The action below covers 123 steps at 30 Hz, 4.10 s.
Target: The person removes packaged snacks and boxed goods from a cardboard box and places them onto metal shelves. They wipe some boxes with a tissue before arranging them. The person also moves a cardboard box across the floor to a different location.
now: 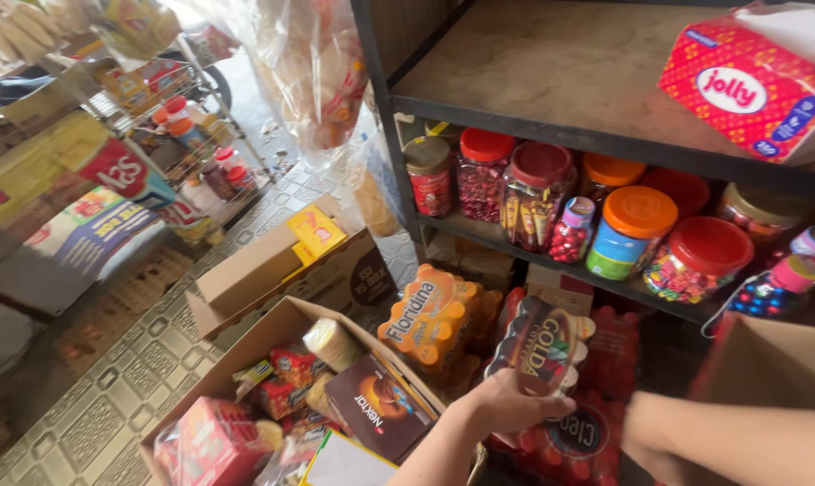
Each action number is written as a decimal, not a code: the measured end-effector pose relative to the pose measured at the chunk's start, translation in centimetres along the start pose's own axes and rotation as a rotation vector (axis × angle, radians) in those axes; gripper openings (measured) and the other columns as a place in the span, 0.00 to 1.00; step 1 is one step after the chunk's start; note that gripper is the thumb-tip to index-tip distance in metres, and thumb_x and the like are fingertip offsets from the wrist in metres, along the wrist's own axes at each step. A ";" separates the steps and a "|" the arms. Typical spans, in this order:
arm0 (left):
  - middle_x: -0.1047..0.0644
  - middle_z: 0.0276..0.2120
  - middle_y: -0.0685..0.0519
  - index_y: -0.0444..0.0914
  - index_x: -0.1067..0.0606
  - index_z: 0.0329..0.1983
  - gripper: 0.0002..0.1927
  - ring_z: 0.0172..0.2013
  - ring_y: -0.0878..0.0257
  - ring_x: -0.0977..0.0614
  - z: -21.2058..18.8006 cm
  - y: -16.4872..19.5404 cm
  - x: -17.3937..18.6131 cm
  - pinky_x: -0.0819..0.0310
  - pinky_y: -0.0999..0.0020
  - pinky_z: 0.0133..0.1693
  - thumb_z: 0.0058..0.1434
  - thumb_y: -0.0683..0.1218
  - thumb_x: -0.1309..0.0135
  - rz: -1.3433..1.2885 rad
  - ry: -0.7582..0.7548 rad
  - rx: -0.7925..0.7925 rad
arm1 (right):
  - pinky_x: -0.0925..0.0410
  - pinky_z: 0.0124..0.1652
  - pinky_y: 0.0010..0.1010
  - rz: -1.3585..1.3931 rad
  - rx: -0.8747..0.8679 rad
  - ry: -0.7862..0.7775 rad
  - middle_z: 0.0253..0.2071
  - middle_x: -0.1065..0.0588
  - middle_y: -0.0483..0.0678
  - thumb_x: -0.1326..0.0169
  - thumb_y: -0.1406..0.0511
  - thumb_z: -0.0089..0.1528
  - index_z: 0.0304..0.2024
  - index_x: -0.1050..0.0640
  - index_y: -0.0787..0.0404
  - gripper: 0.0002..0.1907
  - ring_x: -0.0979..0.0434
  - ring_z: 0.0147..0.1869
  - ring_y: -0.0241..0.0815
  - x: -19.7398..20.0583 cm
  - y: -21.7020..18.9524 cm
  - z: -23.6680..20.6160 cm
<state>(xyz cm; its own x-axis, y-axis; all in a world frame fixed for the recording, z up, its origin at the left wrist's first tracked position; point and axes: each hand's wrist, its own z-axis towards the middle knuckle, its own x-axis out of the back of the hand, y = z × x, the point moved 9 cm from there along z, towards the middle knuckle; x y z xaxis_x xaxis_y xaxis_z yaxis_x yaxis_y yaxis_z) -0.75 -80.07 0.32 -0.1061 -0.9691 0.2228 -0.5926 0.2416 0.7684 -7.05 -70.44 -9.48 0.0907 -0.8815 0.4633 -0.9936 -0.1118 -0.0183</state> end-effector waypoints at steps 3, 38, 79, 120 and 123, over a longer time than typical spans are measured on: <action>0.19 0.43 0.46 0.38 0.23 0.58 0.36 0.37 0.59 0.16 -1.0 -0.8 1.9 0.18 0.64 0.33 0.54 0.64 0.37 0.046 0.121 0.073 | 0.27 0.47 0.39 0.066 0.005 0.001 0.41 0.18 0.49 0.41 0.59 0.56 0.44 0.18 0.53 0.15 0.18 0.48 0.47 -2.2 0.0 0.2; 0.18 0.44 0.41 0.36 0.21 0.51 0.23 0.48 0.53 0.16 -3.7 -2.9 4.7 0.23 0.62 0.51 0.58 0.55 0.40 -0.040 0.702 0.102 | 0.24 0.38 0.32 1.701 -0.060 0.595 0.46 0.17 0.42 0.46 0.64 0.63 0.55 0.21 0.53 0.17 0.17 0.44 0.35 8.1 3.8 -4.9; 0.24 0.51 0.36 0.35 0.25 0.58 0.34 0.55 0.42 0.25 -6.0 -54.3 20.1 0.33 0.56 0.55 0.68 0.66 0.60 -0.116 0.500 0.416 | 0.57 0.72 0.62 1.149 -0.172 0.350 0.79 0.63 0.61 0.25 0.40 0.37 0.78 0.64 0.40 0.81 0.63 0.82 0.62 8.6 -24.3 19.5; 0.13 0.38 0.50 0.42 0.18 0.53 0.26 0.28 0.59 0.14 -6.9 -24.5 23.7 0.19 0.61 0.34 0.56 0.59 0.40 -0.048 -0.082 0.696 | 0.24 0.48 0.47 2.751 0.222 0.500 0.51 0.19 0.57 0.51 0.40 0.55 0.60 0.25 0.58 0.40 0.19 0.51 0.53 3.9 -15.2 -3.1; 0.17 0.43 0.47 0.41 0.26 0.57 0.32 0.34 0.56 0.16 -3.7 -18.2 23.7 0.21 0.60 0.39 0.52 0.60 0.38 0.020 -0.052 0.607 | 0.22 0.44 0.48 2.841 0.292 0.562 0.48 0.20 0.61 0.52 0.38 0.53 0.60 0.25 0.59 0.43 0.19 0.46 0.58 1.3 -13.1 -6.8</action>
<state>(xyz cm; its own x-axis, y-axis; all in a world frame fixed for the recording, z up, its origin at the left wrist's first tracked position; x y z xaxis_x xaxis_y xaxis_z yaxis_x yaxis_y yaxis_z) 10.48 -107.26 -6.19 -0.1517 -0.9695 0.1923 -0.9378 0.2027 0.2819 5.59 -67.03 -2.64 -0.3366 0.7429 -0.5786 0.9040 0.0830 -0.4194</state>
